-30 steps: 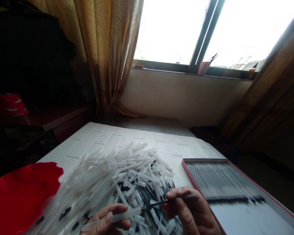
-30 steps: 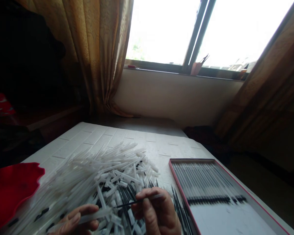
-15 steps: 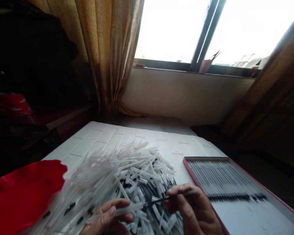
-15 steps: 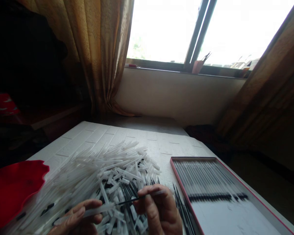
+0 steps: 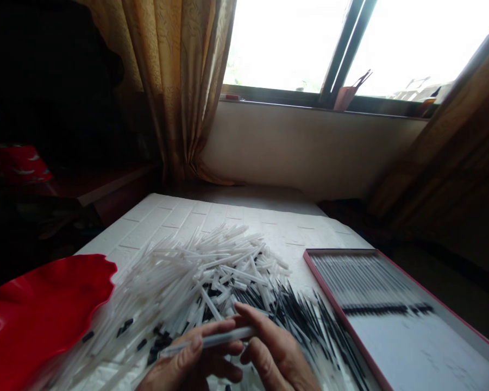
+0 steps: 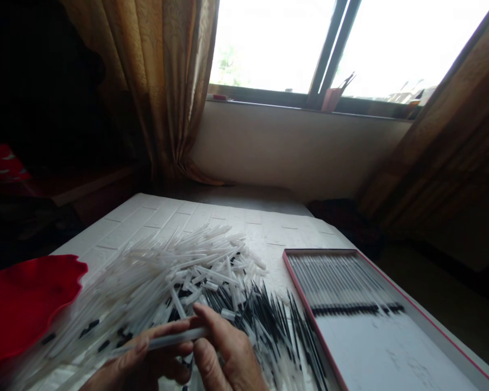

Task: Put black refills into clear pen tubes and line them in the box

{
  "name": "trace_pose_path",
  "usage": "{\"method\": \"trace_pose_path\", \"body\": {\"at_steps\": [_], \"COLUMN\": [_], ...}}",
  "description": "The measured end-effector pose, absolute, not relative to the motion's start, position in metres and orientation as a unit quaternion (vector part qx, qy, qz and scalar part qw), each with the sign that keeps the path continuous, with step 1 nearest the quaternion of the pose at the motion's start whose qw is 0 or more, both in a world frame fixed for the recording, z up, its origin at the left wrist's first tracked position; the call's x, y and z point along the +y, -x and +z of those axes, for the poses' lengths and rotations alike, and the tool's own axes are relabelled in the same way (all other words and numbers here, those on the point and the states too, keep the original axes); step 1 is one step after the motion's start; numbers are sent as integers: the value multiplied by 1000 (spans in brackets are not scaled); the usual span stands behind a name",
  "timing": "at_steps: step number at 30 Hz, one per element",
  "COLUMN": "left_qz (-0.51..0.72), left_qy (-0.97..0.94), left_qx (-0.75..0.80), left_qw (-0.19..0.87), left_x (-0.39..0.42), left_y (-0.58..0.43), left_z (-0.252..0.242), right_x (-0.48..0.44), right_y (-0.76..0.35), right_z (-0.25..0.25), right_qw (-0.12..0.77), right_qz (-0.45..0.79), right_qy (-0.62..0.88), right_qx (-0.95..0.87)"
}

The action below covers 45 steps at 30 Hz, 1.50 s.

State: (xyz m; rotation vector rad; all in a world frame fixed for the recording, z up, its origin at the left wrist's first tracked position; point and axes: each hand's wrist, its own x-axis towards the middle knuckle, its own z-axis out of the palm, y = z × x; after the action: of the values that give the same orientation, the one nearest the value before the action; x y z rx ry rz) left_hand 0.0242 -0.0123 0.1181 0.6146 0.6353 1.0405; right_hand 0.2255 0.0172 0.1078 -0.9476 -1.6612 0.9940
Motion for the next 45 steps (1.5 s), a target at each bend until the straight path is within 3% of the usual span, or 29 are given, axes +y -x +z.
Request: {"method": "trace_pose_path", "body": {"at_steps": [10,16,21,25,30,33,38,45], "left_qz": [469,392,362,305,440,502,501,497], "left_qy": [-443,-444,-497,-587,-503,-459,-446,-474], "left_qx": [307,306,409,448,455,435,413,398], "left_qw": [699,745,675,601,588,591,617,608], "left_x": [-19,-12,-8,-11,-8,-6,-8,-11], "left_y": [-31,-14,-11,-20,-15,-11,-17,-21], "left_z": [112,115,124,133,132,125,114,103], "right_x": [18,39,44,36,35,34,27,26], "right_y": [-224,-253,-253,-236,-240,-239,-228,-223], "right_z": [112,140,132,114,126,123,96,83], "right_qw": [458,404,390,428,353,267,199,228], "right_qz": [486,523,387,305,321,200,1,-56], "right_qy": [344,348,275,204,291,255,228,237], "right_qx": [-660,-665,-789,-826,-829,-907,-953,-943]}}
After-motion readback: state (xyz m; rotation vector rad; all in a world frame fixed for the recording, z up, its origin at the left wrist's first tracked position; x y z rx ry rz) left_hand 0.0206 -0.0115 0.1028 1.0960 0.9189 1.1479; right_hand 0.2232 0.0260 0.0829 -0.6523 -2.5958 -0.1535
